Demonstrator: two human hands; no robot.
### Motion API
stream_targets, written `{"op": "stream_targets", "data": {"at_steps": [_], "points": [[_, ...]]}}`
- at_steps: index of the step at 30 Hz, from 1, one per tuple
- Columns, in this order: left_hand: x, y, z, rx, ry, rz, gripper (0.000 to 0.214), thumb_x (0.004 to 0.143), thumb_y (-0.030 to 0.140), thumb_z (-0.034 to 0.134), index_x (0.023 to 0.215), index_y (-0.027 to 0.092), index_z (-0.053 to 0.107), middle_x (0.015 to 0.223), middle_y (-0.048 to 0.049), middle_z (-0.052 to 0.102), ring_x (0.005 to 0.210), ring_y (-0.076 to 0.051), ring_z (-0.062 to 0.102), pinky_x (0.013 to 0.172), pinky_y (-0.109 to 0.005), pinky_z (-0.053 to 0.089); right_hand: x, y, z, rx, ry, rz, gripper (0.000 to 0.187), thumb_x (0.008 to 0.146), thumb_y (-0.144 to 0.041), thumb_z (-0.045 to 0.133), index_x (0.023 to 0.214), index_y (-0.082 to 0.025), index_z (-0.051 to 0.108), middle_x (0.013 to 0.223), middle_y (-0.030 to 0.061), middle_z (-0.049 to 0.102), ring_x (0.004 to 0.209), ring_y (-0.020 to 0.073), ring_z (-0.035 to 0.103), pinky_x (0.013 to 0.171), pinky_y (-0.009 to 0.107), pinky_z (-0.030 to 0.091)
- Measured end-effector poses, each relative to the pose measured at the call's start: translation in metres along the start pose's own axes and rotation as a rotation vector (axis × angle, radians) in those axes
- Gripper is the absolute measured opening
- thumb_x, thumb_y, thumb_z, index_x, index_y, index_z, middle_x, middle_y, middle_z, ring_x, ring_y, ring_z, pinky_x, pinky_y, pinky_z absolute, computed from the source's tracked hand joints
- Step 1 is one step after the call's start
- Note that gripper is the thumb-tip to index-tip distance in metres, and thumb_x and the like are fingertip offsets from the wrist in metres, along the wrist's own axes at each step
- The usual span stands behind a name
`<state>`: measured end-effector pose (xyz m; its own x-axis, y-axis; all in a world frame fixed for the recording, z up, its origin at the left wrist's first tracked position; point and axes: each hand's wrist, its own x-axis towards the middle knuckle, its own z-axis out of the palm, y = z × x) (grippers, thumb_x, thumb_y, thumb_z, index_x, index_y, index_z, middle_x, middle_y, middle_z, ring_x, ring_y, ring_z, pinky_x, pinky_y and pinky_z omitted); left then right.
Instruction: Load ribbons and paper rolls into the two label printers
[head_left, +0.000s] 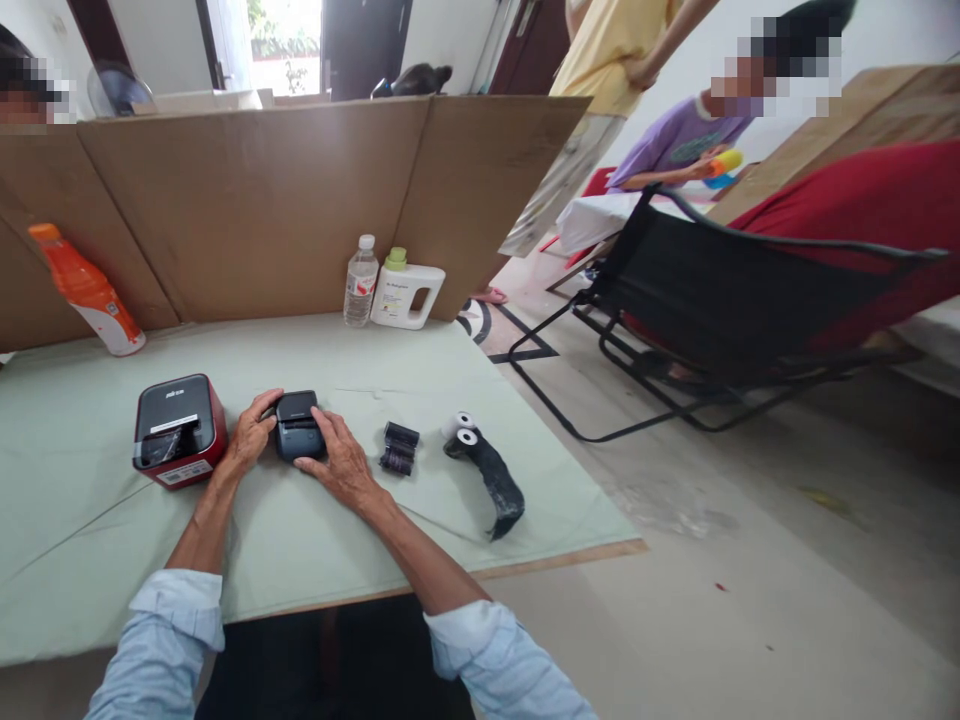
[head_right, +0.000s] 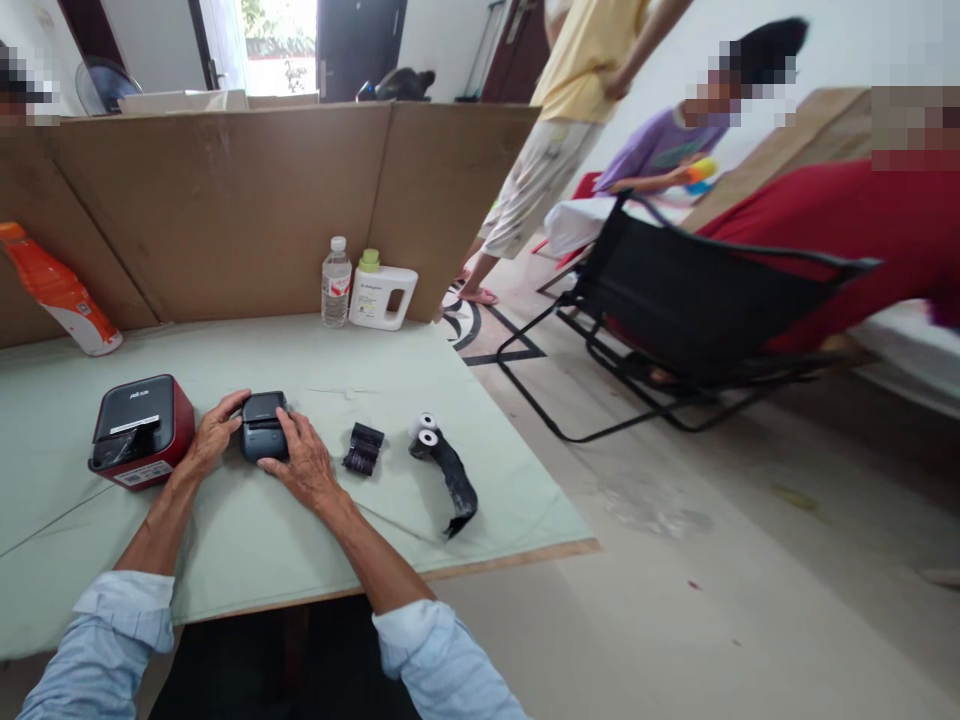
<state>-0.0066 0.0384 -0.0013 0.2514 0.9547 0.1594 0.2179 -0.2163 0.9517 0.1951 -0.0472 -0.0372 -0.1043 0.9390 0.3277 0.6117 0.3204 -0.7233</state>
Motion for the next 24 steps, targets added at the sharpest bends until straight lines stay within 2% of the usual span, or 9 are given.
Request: {"op": "stream_targets", "data": {"at_steps": [6, 18, 24], "points": [[-0.0011, -0.0033, 0.0005, -0.102, 0.019, -0.111, 0.062, 0.073, 0.014, 0.061, 0.133, 0.021, 0.074, 0.151, -0.0080, 0.064, 0.146, -0.029, 0.053, 0.130, -0.046, 0.031, 0.0003, 0.0002, 0.0011, -0.012, 0.016, -0.002, 0.095, 0.087, -0.039, 0.081, 0.167, -0.029, 0.030, 0.157, 0.0160, 0.047, 0.145, 0.0347, 0.050, 0.118, 0.055, 0.048], [-0.0022, -0.0009, -0.0045, -0.101, -0.067, -0.035, 0.066, 0.074, 0.028, 0.074, 0.140, 0.020, 0.069, 0.156, -0.0115, 0.058, 0.147, -0.033, 0.050, 0.128, -0.046, 0.034, 0.0000, -0.0007, -0.0009, -0.006, 0.007, -0.008, 0.102, 0.087, -0.038, 0.081, 0.169, -0.030, 0.021, 0.157, 0.0158, 0.047, 0.144, 0.0344, 0.051, 0.116, 0.054, 0.050], [0.0020, 0.0007, -0.0031, -0.092, -0.027, -0.082, 0.064, 0.081, 0.035, 0.073, 0.143, 0.020, 0.066, 0.152, -0.0124, 0.061, 0.139, -0.031, 0.058, 0.122, -0.046, 0.040, -0.0003, -0.0013, -0.0014, -0.003, 0.034, -0.042, 0.101, 0.088, -0.037, 0.080, 0.169, -0.030, 0.021, 0.162, 0.0157, 0.042, 0.149, 0.0335, 0.046, 0.120, 0.053, 0.048]]}}
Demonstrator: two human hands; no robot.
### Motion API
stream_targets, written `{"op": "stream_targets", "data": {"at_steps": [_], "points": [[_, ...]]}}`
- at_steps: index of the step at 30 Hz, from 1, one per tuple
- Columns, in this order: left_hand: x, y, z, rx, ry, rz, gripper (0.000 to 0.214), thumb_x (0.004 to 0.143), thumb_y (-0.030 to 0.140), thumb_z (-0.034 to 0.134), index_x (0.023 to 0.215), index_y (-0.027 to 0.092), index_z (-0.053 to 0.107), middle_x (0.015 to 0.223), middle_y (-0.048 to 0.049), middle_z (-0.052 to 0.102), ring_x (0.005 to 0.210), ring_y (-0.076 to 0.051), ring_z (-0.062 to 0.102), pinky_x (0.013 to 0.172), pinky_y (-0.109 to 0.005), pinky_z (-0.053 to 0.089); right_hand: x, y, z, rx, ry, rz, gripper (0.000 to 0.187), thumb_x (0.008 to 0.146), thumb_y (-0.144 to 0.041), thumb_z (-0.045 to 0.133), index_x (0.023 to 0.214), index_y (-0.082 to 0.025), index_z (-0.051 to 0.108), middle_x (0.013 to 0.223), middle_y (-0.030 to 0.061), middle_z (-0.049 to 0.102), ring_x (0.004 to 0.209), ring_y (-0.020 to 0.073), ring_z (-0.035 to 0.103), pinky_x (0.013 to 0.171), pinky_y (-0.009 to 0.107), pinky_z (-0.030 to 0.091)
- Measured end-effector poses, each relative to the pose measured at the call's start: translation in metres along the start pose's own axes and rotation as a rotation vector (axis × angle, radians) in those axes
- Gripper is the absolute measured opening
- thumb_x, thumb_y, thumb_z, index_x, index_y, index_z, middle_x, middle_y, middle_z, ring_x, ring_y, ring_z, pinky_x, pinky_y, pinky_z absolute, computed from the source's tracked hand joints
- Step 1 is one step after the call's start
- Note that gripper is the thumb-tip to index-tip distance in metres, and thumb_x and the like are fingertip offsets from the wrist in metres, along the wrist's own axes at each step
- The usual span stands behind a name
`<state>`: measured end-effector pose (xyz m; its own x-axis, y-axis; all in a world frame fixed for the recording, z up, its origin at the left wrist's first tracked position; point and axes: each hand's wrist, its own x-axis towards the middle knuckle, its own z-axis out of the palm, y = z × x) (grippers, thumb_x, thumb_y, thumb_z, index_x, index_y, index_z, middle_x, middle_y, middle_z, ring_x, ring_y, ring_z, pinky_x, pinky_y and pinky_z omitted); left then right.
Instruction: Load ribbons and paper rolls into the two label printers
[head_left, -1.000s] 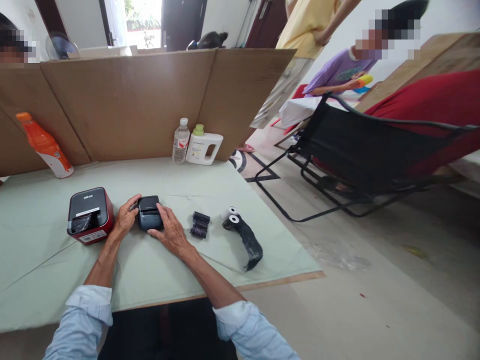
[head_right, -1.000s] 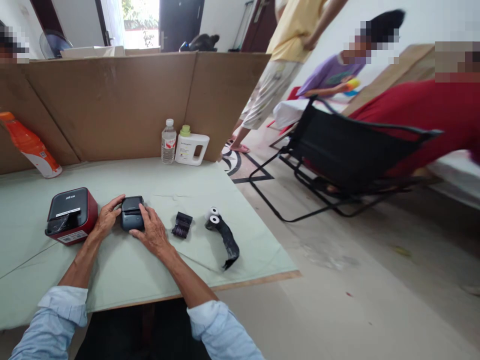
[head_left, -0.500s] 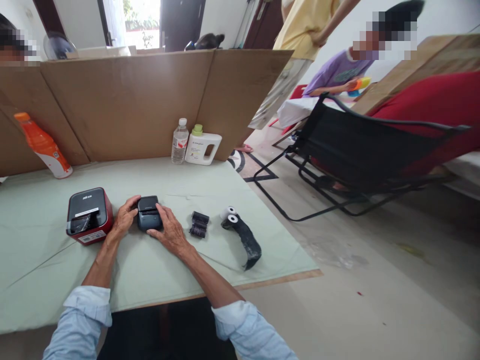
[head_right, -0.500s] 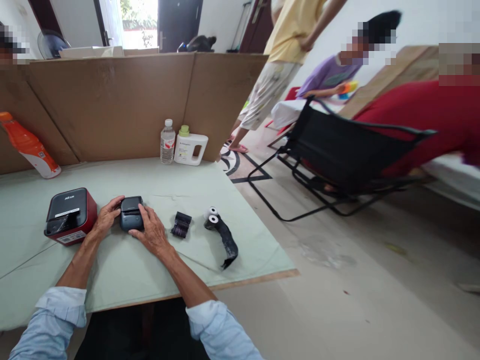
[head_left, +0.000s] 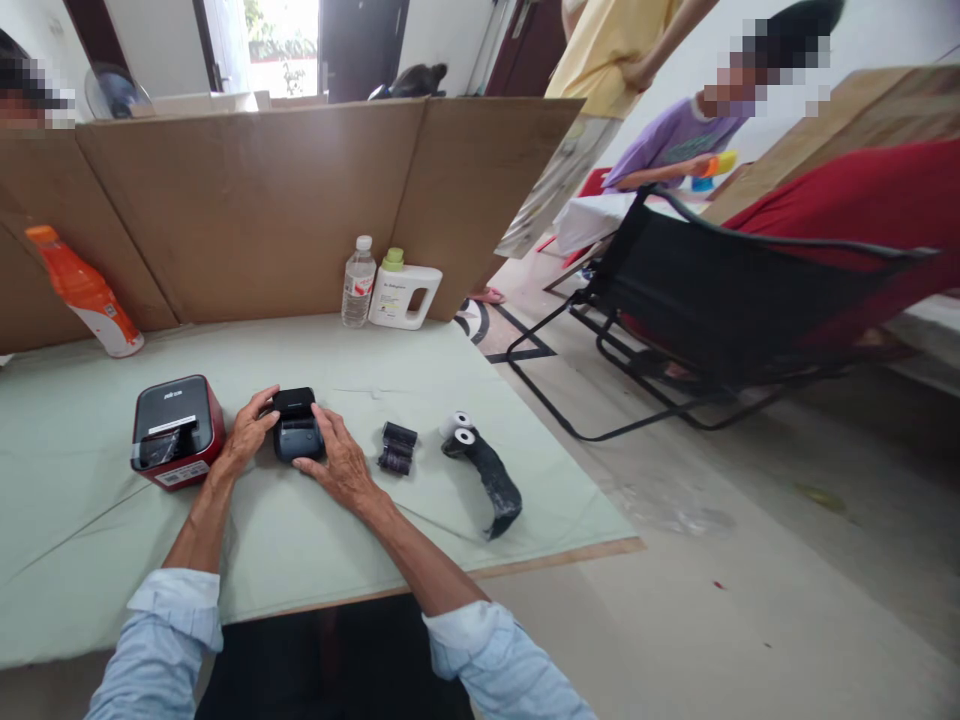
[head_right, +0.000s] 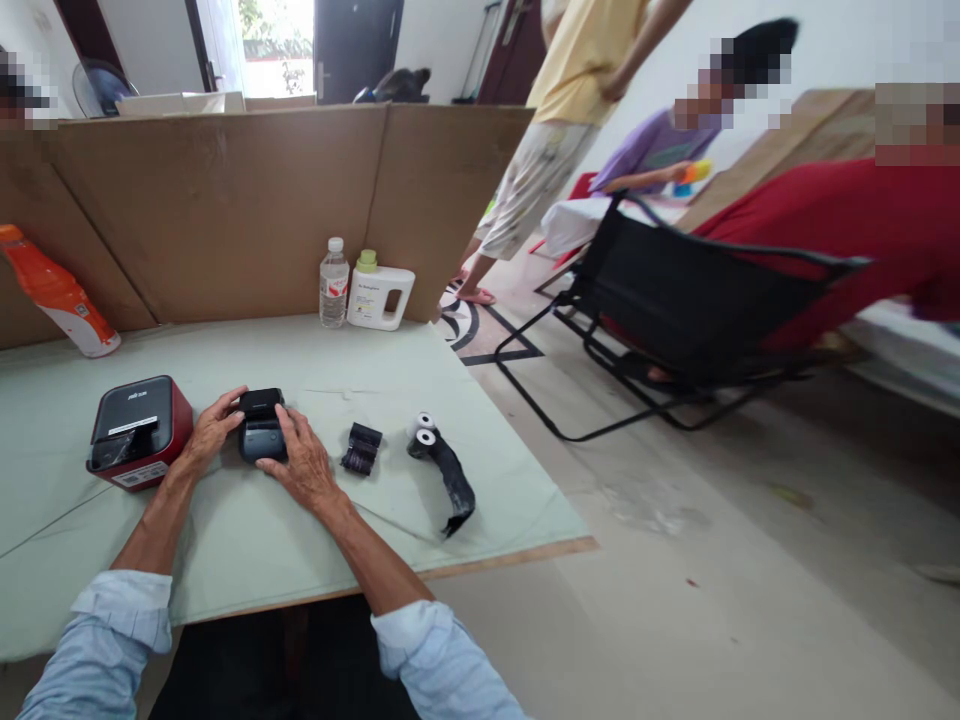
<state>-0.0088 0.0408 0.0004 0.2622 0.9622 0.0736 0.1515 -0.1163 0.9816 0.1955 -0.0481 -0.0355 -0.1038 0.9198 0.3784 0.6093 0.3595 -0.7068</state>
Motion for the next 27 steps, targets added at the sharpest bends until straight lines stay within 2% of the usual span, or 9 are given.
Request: {"op": "stream_targets", "data": {"at_steps": [4, 10, 16, 23, 27], "points": [[0.005, 0.001, 0.003, 0.021, 0.052, -0.003, 0.060, 0.083, 0.038, 0.073, 0.140, 0.019, 0.069, 0.149, -0.0122, 0.064, 0.139, -0.030, 0.058, 0.123, -0.044, 0.040, -0.001, 0.000, 0.000, 0.003, 0.031, -0.025, 0.093, 0.091, -0.039, 0.077, 0.168, -0.027, 0.026, 0.160, 0.0166, 0.045, 0.149, 0.0322, 0.047, 0.120, 0.051, 0.047], [0.016, 0.004, 0.011, 0.060, 0.137, 0.034, 0.051, 0.088, 0.040, 0.069, 0.134, 0.017, 0.072, 0.147, -0.0114, 0.067, 0.141, -0.029, 0.057, 0.125, -0.041, 0.038, 0.008, -0.001, -0.009, 0.017, 0.085, -0.056, 0.062, 0.097, -0.031, 0.068, 0.156, -0.026, 0.050, 0.154, 0.0140, 0.053, 0.146, 0.0284, 0.051, 0.123, 0.049, 0.045], [0.020, 0.008, 0.014, 0.047, 0.175, 0.028, 0.046, 0.093, 0.043, 0.064, 0.130, 0.016, 0.073, 0.139, -0.0115, 0.072, 0.135, -0.028, 0.061, 0.121, -0.041, 0.042, 0.034, -0.006, -0.022, -0.048, -0.037, -0.104, 0.046, 0.093, -0.027, 0.075, 0.138, -0.026, 0.067, 0.142, 0.0117, 0.063, 0.133, 0.0274, 0.061, 0.114, 0.045, 0.052], [0.018, 0.006, 0.017, 0.039, 0.201, 0.044, 0.048, 0.095, 0.046, 0.062, 0.130, 0.015, 0.073, 0.136, -0.0115, 0.072, 0.132, -0.028, 0.063, 0.119, -0.038, 0.044, 0.050, -0.013, -0.023, -0.163, -0.074, -0.139, 0.015, 0.100, -0.023, 0.066, 0.111, -0.025, 0.076, 0.118, 0.0074, 0.073, 0.113, 0.0232, 0.067, 0.102, 0.037, 0.055], [0.020, 0.002, 0.015, 0.046, 0.202, 0.053, 0.049, 0.095, 0.047, 0.061, 0.130, 0.016, 0.073, 0.137, -0.0104, 0.073, 0.133, -0.028, 0.062, 0.120, -0.040, 0.044, 0.054, -0.014, -0.020, -0.240, -0.080, -0.130, 0.017, 0.104, -0.021, 0.058, 0.104, -0.024, 0.075, 0.108, 0.0067, 0.075, 0.106, 0.0218, 0.068, 0.097, 0.034, 0.054]]}}
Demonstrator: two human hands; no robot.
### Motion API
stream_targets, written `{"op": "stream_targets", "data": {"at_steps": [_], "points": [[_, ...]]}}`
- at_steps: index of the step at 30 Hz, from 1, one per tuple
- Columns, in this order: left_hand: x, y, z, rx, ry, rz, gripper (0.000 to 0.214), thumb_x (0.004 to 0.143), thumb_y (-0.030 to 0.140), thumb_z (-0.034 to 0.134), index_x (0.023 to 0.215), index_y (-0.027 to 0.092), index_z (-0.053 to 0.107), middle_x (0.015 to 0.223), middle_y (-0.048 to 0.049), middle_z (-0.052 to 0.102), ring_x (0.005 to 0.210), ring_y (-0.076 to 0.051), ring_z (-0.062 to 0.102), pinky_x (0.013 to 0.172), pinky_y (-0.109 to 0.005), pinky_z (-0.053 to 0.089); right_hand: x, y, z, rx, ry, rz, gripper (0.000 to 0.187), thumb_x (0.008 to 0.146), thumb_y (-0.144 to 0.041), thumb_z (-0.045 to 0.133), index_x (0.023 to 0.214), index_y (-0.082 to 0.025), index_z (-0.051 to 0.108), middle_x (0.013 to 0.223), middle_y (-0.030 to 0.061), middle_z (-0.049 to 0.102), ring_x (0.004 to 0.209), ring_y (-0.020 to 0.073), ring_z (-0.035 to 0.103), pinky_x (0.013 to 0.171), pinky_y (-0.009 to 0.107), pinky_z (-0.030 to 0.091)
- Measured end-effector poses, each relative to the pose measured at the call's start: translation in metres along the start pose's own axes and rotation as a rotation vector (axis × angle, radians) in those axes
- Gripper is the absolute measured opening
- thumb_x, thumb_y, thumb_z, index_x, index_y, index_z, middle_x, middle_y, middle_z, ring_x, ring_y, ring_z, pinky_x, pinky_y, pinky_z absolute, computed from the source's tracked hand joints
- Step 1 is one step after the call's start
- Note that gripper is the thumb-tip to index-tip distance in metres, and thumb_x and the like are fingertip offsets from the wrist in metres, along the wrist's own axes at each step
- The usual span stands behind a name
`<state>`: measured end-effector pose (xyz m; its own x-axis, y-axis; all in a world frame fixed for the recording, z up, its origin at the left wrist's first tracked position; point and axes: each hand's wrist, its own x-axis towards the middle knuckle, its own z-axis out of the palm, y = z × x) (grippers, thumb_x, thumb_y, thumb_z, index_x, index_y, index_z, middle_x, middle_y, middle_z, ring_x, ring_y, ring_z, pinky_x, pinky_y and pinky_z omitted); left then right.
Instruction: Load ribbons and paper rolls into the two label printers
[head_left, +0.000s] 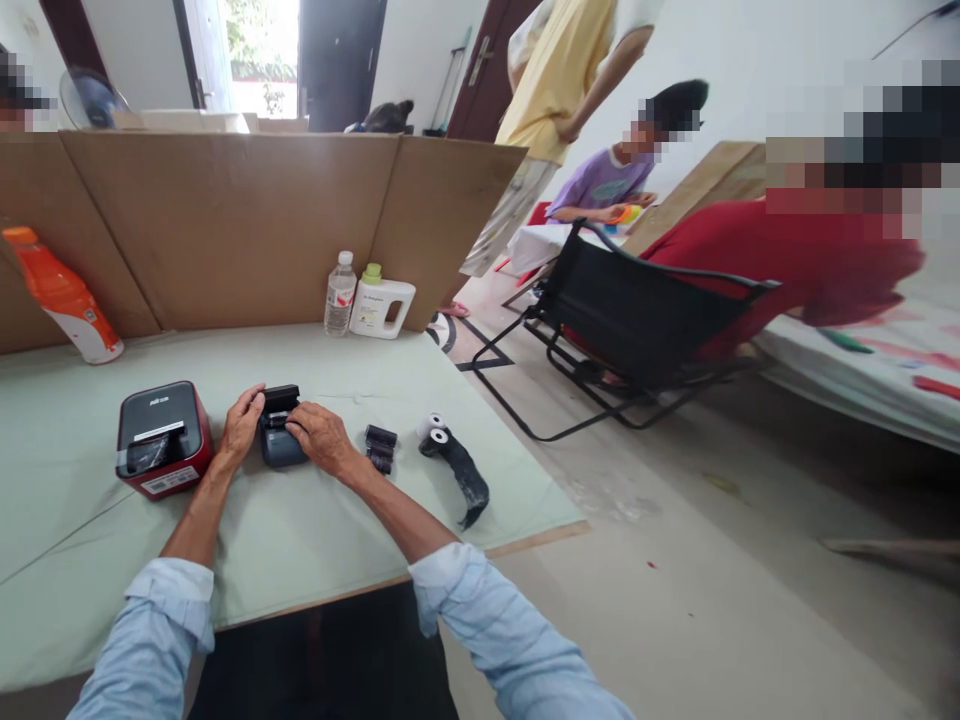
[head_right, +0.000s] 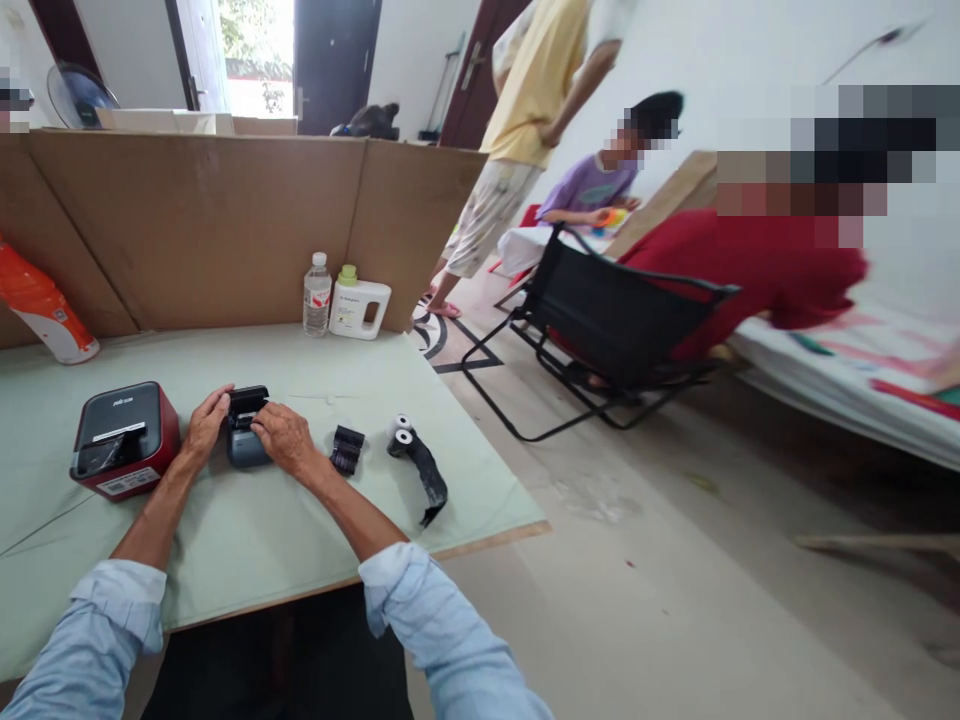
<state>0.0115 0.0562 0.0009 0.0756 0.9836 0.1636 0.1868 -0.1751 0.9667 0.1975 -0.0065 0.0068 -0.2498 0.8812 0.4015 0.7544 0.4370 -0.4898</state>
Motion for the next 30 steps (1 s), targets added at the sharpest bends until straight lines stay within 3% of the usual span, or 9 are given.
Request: {"op": "stream_targets", "data": {"at_steps": [8, 16, 21, 25, 30], "points": [[0.002, -0.004, -0.001, 0.045, -0.015, 0.021, 0.053, 0.094, 0.048, 0.056, 0.132, 0.014, 0.071, 0.142, -0.0127, 0.070, 0.137, -0.028, 0.061, 0.122, -0.042, 0.042, 0.005, -0.006, 0.000, -0.001, 0.008, 0.032, 0.015, 0.103, -0.018, 0.057, 0.111, -0.024, 0.068, 0.106, 0.0062, 0.076, 0.101, 0.0215, 0.068, 0.088, 0.031, 0.050], [0.005, -0.002, -0.003, 0.081, 0.007, 0.040, 0.056, 0.090, 0.055, 0.058, 0.128, 0.016, 0.073, 0.142, -0.0128, 0.070, 0.136, -0.030, 0.062, 0.123, -0.045, 0.042, 0.016, -0.005, -0.003, -0.013, -0.051, -0.042, 0.011, 0.097, -0.016, 0.069, 0.107, -0.021, 0.072, 0.113, 0.0088, 0.077, 0.108, 0.0220, 0.069, 0.099, 0.033, 0.051], [0.017, -0.019, -0.012, 0.124, 0.052, 0.083, 0.061, 0.088, 0.063, 0.059, 0.130, 0.021, 0.073, 0.141, -0.0101, 0.071, 0.135, -0.031, 0.063, 0.123, -0.047, 0.043, 0.029, -0.001, 0.003, -0.097, -0.030, -0.109, 0.008, 0.101, -0.023, 0.068, 0.107, -0.023, 0.073, 0.111, 0.0040, 0.078, 0.108, 0.0177, 0.070, 0.096, 0.026, 0.051], [0.026, -0.030, -0.014, 0.150, 0.046, 0.116, 0.063, 0.087, 0.065, 0.062, 0.132, 0.021, 0.072, 0.135, -0.0107, 0.074, 0.132, -0.032, 0.065, 0.119, -0.049, 0.048, 0.034, 0.002, 0.004, -0.176, -0.003, -0.122, 0.007, 0.103, -0.027, 0.066, 0.106, -0.023, 0.071, 0.109, 0.0028, 0.078, 0.103, 0.0163, 0.071, 0.088, 0.024, 0.050], [0.017, -0.024, -0.016, 0.160, 0.028, 0.120, 0.069, 0.084, 0.069, 0.062, 0.134, 0.022, 0.068, 0.141, -0.0125, 0.070, 0.134, -0.034, 0.064, 0.119, -0.051, 0.048, 0.032, -0.001, 0.001, -0.178, 0.017, -0.145, 0.007, 0.104, -0.025, 0.064, 0.100, -0.022, 0.069, 0.103, 0.0019, 0.078, 0.099, 0.0164, 0.070, 0.083, 0.025, 0.049]]}}
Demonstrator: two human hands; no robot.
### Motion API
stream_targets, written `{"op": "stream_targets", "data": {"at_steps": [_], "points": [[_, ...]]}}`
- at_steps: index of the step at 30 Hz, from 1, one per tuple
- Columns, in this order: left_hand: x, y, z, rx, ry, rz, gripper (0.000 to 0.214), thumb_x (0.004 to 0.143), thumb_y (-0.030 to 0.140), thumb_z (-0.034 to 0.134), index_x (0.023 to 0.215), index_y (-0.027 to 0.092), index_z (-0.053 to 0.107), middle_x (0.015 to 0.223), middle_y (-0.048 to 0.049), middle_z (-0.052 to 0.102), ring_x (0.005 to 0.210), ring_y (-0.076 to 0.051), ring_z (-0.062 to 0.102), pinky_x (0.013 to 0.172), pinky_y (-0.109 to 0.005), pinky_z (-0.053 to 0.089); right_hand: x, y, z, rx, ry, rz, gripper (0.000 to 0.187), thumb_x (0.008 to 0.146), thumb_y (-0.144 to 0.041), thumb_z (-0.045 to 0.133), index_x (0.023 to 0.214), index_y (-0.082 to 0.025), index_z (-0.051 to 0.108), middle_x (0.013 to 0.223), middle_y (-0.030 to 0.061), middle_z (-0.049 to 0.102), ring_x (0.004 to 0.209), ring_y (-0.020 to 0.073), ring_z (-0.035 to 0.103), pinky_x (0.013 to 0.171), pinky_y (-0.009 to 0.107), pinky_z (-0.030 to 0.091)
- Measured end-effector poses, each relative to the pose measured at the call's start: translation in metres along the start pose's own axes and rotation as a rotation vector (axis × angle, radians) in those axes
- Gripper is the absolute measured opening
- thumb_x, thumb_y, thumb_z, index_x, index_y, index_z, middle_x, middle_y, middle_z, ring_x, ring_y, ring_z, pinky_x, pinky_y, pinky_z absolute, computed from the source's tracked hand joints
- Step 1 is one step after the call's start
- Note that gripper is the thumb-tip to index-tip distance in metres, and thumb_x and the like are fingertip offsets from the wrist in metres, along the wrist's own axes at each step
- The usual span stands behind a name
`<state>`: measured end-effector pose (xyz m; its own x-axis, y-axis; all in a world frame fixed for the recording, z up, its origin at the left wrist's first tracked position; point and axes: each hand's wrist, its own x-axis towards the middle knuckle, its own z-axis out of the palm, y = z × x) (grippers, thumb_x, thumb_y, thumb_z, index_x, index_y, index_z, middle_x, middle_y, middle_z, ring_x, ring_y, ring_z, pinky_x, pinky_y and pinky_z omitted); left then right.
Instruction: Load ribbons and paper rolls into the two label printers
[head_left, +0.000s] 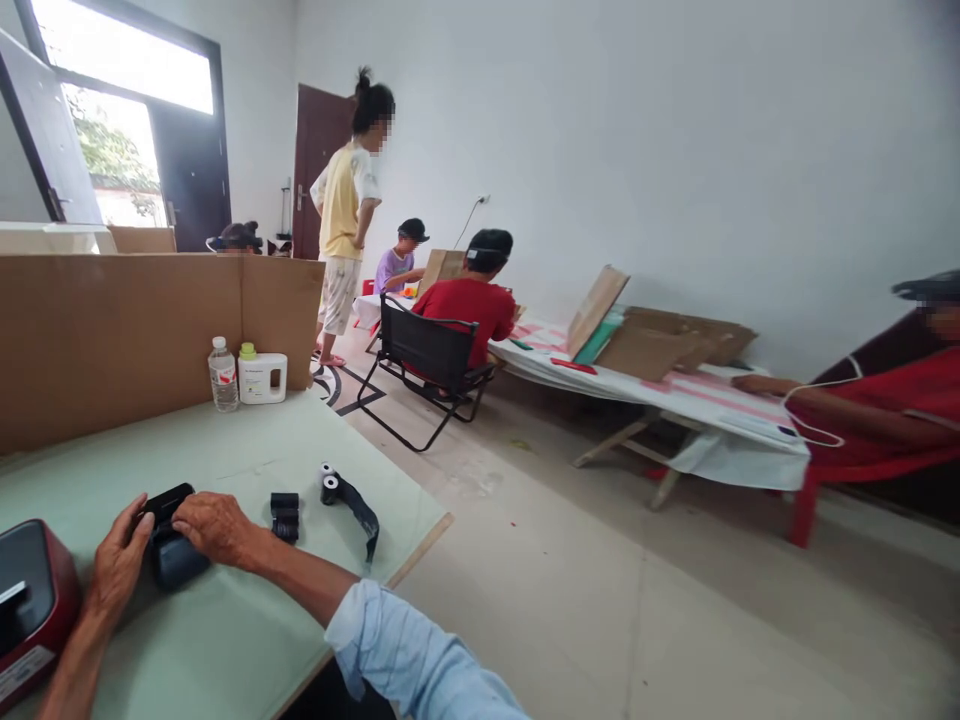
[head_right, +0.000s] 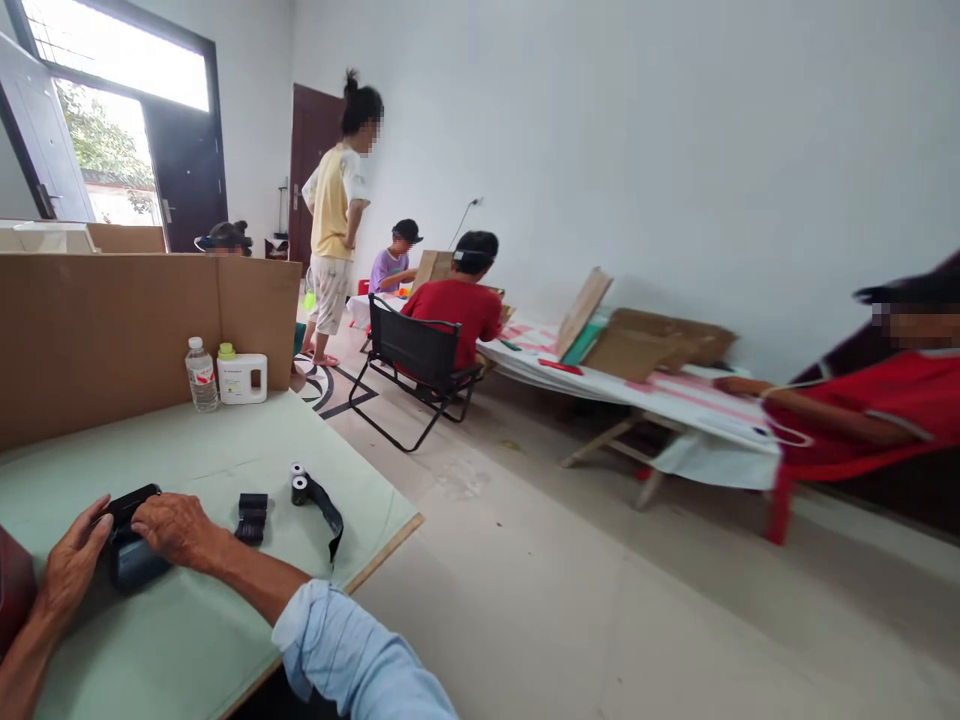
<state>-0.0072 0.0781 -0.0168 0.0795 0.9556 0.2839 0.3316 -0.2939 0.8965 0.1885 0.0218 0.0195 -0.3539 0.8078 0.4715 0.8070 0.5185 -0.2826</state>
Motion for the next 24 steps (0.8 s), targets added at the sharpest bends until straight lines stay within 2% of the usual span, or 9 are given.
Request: {"op": "stream_targets", "data": {"at_steps": [2, 4, 8, 12, 15, 19, 24], "points": [[-0.004, 0.005, -0.002, 0.001, -0.025, 0.021, 0.072, 0.083, 0.071, 0.060, 0.137, 0.023, 0.064, 0.145, -0.0141, 0.066, 0.137, -0.035, 0.062, 0.117, -0.054, 0.050, 0.000, 0.000, -0.001, 0.008, 0.011, 0.004, 0.009, 0.104, -0.024, 0.063, 0.098, -0.022, 0.068, 0.102, 0.0020, 0.078, 0.097, 0.0166, 0.070, 0.081, 0.025, 0.048], [-0.006, 0.010, -0.006, 0.045, -0.044, 0.098, 0.068, 0.083, 0.070, 0.060, 0.133, 0.024, 0.064, 0.149, -0.0146, 0.062, 0.140, -0.036, 0.060, 0.112, -0.055, 0.053, 0.000, 0.000, 0.000, 0.017, 0.020, 0.013, 0.009, 0.104, -0.023, 0.062, 0.097, -0.023, 0.067, 0.102, 0.0019, 0.077, 0.097, 0.0165, 0.070, 0.080, 0.025, 0.048], [-0.009, 0.018, -0.010, 0.181, -0.081, 0.324, 0.049, 0.082, 0.065, 0.066, 0.110, 0.026, 0.071, 0.150, -0.0135, 0.060, 0.139, -0.037, 0.058, 0.102, -0.053, 0.059, 0.001, 0.000, 0.000, 0.054, 0.034, 0.047, 0.008, 0.104, -0.022, 0.062, 0.097, -0.024, 0.065, 0.101, 0.0008, 0.076, 0.097, 0.0161, 0.069, 0.082, 0.025, 0.048], [-0.009, 0.023, -0.007, 0.234, -0.052, 0.452, 0.039, 0.088, 0.059, 0.063, 0.103, 0.025, 0.073, 0.143, -0.0143, 0.063, 0.136, -0.035, 0.060, 0.109, -0.055, 0.055, 0.000, -0.004, -0.004, 0.093, 0.007, 0.073, 0.008, 0.104, -0.021, 0.060, 0.098, -0.024, 0.065, 0.103, 0.0006, 0.075, 0.099, 0.0162, 0.069, 0.084, 0.026, 0.048], [-0.010, 0.025, -0.005, 0.233, -0.046, 0.454, 0.037, 0.091, 0.056, 0.060, 0.104, 0.024, 0.072, 0.139, -0.0141, 0.065, 0.133, -0.034, 0.062, 0.111, -0.055, 0.053, -0.001, -0.006, -0.008, 0.091, -0.035, 0.094, 0.003, 0.104, -0.026, 0.063, 0.104, -0.024, 0.065, 0.108, 0.0021, 0.075, 0.103, 0.0175, 0.069, 0.084, 0.027, 0.048], [-0.012, 0.028, -0.007, 0.216, -0.098, 0.387, 0.040, 0.091, 0.056, 0.059, 0.110, 0.024, 0.072, 0.142, -0.0137, 0.064, 0.134, -0.033, 0.061, 0.108, -0.051, 0.056, -0.002, -0.007, -0.009, 0.063, -0.069, 0.087, 0.011, 0.099, -0.027, 0.072, 0.107, -0.023, 0.066, 0.110, 0.0036, 0.075, 0.105, 0.0197, 0.068, 0.083, 0.029, 0.049], [-0.011, 0.030, -0.010, 0.175, -0.130, 0.314, 0.040, 0.093, 0.053, 0.051, 0.109, 0.025, 0.074, 0.142, -0.0113, 0.066, 0.137, -0.031, 0.060, 0.120, -0.051, 0.047, -0.004, -0.009, -0.010, 0.061, -0.036, 0.074, 0.002, 0.101, -0.022, 0.066, 0.101, -0.023, 0.066, 0.107, 0.0037, 0.076, 0.102, 0.0193, 0.068, 0.084, 0.028, 0.049]]}}
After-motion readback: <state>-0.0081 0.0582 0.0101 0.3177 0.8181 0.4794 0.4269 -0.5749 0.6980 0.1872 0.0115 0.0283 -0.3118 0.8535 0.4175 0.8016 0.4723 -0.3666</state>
